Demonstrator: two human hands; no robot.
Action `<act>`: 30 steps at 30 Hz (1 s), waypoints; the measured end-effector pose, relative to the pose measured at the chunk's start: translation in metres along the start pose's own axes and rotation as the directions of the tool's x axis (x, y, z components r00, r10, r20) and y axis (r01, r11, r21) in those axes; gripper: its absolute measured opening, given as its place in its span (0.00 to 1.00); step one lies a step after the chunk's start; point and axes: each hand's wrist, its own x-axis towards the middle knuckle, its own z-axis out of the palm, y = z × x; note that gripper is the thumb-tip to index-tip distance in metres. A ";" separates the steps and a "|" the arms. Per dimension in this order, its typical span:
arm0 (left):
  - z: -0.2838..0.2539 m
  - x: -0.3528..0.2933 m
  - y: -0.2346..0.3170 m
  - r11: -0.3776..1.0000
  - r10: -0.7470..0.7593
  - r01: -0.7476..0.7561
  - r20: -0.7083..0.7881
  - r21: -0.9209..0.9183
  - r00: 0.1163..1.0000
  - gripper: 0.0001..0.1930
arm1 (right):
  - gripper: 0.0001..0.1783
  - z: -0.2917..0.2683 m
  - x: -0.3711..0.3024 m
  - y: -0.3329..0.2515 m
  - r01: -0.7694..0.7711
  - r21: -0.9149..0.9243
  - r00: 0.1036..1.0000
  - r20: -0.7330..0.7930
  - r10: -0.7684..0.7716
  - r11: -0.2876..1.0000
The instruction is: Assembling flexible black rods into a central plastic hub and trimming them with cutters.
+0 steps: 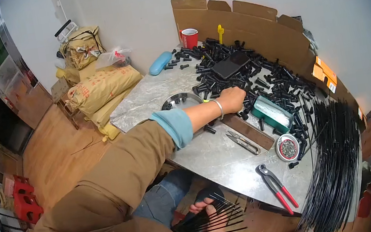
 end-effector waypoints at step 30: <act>-0.047 -0.315 0.040 -0.480 0.080 0.492 0.522 -0.727 0.849 0.15 | 0.13 0.062 -0.015 0.013 0.062 -0.124 0.996 0.074 -0.053 0.990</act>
